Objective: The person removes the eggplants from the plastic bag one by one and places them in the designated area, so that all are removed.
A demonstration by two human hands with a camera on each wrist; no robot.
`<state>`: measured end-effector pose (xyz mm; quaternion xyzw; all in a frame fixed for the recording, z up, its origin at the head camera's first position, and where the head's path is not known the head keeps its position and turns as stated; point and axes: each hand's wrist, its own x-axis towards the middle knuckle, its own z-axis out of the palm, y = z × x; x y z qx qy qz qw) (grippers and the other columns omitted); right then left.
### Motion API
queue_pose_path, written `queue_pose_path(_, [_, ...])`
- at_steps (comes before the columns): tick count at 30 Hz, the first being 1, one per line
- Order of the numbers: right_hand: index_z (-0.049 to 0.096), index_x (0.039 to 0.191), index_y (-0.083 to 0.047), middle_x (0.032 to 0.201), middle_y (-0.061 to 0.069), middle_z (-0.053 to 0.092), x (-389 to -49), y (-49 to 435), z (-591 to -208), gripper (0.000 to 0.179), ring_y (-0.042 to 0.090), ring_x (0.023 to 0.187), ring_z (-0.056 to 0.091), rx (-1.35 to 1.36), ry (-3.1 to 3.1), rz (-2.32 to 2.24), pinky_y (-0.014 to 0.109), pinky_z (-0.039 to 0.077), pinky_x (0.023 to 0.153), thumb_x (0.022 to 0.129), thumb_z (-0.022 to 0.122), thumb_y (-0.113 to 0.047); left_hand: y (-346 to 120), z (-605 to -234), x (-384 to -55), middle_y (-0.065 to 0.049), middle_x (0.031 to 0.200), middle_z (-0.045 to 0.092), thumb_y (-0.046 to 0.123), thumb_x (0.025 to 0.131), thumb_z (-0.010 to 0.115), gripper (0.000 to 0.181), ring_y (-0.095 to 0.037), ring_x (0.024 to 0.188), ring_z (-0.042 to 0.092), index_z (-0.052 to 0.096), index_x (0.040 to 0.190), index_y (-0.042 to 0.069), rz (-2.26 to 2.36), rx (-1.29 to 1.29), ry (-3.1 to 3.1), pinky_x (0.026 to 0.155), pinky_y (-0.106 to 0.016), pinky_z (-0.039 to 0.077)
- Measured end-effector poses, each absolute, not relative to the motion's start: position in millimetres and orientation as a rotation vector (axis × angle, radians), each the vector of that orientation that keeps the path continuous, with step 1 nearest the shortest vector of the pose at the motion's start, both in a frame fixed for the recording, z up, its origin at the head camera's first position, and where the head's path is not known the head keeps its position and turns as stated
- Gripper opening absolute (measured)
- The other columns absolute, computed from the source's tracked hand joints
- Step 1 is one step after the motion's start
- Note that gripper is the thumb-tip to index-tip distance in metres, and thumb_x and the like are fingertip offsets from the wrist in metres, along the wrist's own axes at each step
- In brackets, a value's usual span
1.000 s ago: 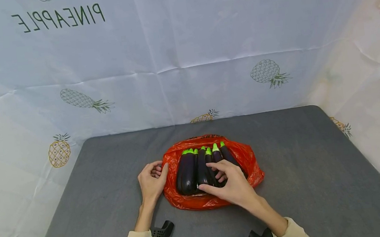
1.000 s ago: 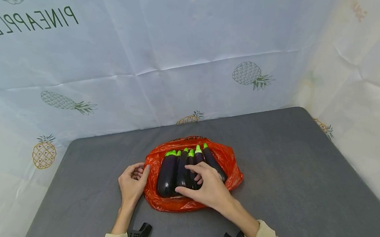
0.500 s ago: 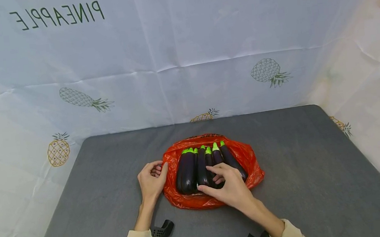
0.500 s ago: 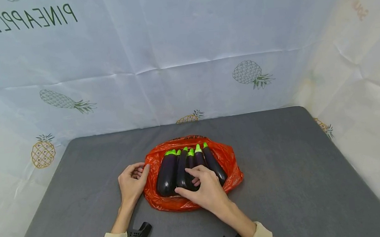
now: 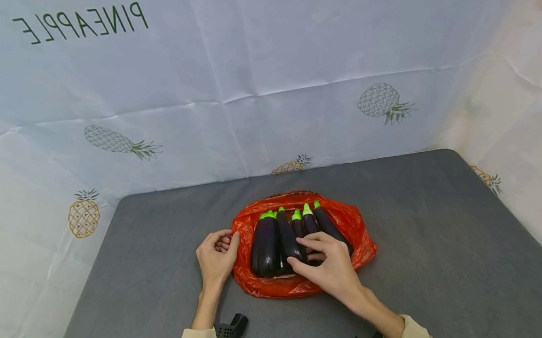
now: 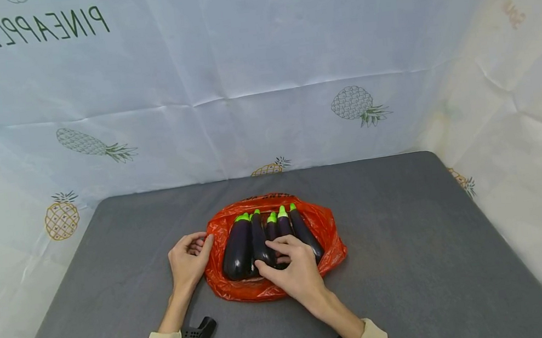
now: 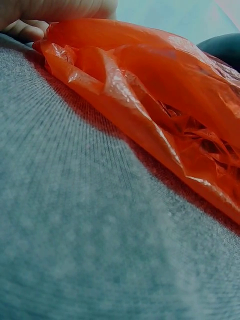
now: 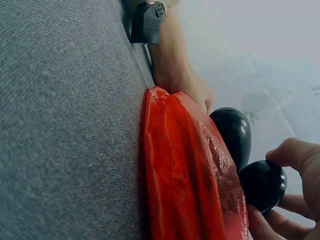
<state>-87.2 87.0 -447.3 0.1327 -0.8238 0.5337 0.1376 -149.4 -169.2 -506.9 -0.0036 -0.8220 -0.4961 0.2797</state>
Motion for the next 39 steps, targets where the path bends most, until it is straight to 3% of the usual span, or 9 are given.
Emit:
queue_pose_path(16, [0.08, 0.11, -0.007, 0.101, 0.004, 0.075, -87.7, 94.9, -449.7, 0.036, 0.017, 0.08, 0.072, 0.427, -2.201, 1.514, 0.03, 0.063, 0.071, 0.075, 0.09, -0.009, -169.5, -507.0, -150.8, -0.008, 0.069, 0.066, 0.01, 0.082, 0.084, 0.01, 0.001, 0.059, 0.054, 0.078, 0.086, 0.003, -1.319, -0.037, -2.2, 0.054, -0.009, 0.045])
queue_pose_path(23, [0.08, 0.109, -0.008, 0.101, 0.004, 0.075, -88.3, 100.9, -448.0, 0.036, 0.018, 0.079, 0.075, 0.405, -2.178, 1.482, 0.023, 0.061, 0.073, 0.075, 0.091, -0.009, -170.0, -508.3, -150.7, -0.008, 0.069, 0.066, 0.009, 0.082, 0.084, 0.01, 0.0, 0.059, 0.055, 0.078, 0.086, 0.003, -1.315, -0.056, -2.191, 0.054, -0.009, 0.046])
queue_pose_path(32, [0.08, 0.108, -0.004, 0.102, 0.009, 0.074, -93.3, 112.7, -450.4, 0.036, 0.019, 0.082, 0.075, 0.373, -2.159, 1.47, 0.024, 0.061, 0.075, 0.074, 0.09, -0.005, -170.3, -508.8, -150.9, -0.008, 0.069, 0.066, 0.009, 0.081, 0.084, 0.01, 0.0, 0.059, 0.055, 0.078, 0.086, 0.003, -1.307, -0.071, -2.192, 0.054, -0.009, 0.046])
queue_pose_path(39, [0.079, 0.109, -0.003, 0.106, 0.011, 0.073, -96.4, 124.6, -445.9, 0.037, 0.008, 0.089, 0.073, 0.347, -2.135, 1.481, 0.022, 0.06, 0.079, 0.074, 0.089, -0.003, -170.1, -507.3, -150.3, -0.008, 0.07, 0.066, 0.009, 0.082, 0.084, 0.01, 0.001, 0.06, 0.054, 0.078, 0.087, 0.003, -1.321, -0.062, -2.199, 0.054, -0.009, 0.046])
